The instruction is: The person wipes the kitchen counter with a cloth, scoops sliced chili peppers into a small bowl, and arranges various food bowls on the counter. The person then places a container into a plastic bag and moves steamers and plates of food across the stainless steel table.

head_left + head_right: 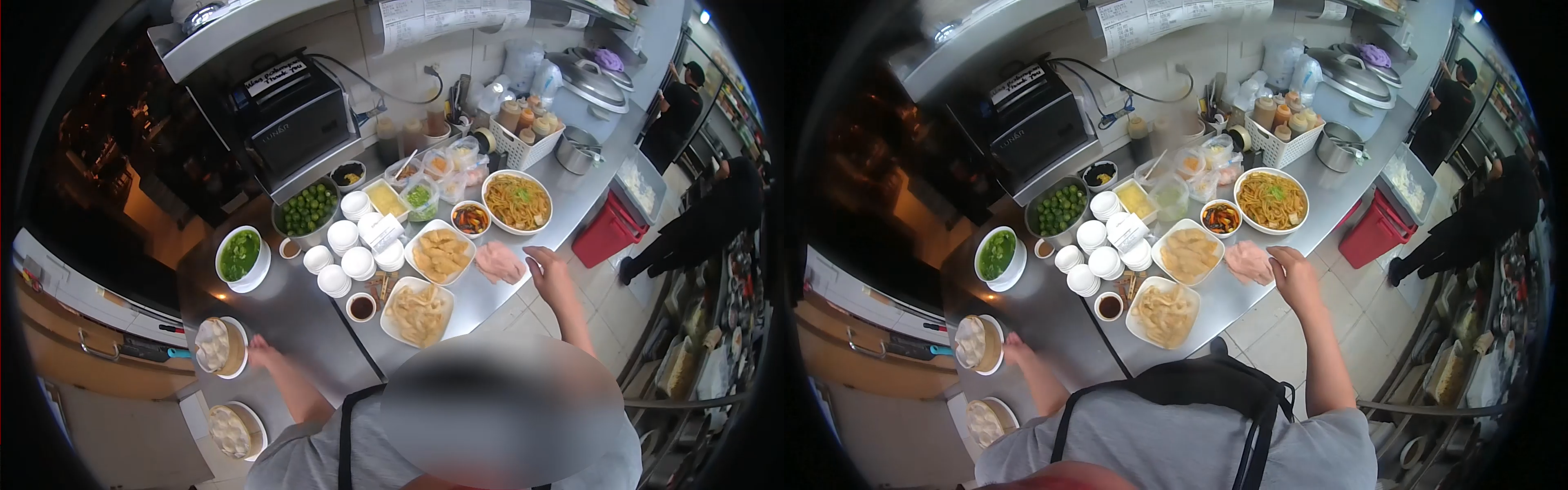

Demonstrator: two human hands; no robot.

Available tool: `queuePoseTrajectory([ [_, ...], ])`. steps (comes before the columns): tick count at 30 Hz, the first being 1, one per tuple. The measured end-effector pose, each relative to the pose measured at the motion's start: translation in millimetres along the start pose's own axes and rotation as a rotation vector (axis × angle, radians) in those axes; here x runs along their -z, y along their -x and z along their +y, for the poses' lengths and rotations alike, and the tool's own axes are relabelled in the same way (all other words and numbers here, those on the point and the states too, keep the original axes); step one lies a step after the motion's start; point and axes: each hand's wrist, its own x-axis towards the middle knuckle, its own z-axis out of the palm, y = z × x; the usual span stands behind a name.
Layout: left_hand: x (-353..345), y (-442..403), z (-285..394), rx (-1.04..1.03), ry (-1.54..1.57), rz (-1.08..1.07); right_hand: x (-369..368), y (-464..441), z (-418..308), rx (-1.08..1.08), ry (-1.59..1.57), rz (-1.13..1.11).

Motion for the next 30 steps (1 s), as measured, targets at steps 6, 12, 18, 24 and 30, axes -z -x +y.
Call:
queuePoseTrajectory([
  [6,18,-9,60,-0.118,-0.118,-0.027,-2,-14,10,0.081,0.003,-0.076],
  [12,16,-35,59,-0.162,-0.184,0.009,-9,-47,19,0.247,-0.034,-0.080],
  [18,31,-40,50,-0.098,-0.215,0.097,-37,-119,44,0.262,-0.076,-0.142],
  [24,72,28,42,-0.045,-0.198,-0.079,-153,-242,65,0.070,-0.330,-0.279],
  [30,131,109,44,0.083,-0.413,-0.027,-308,-376,77,0.372,-0.486,-0.012],
])
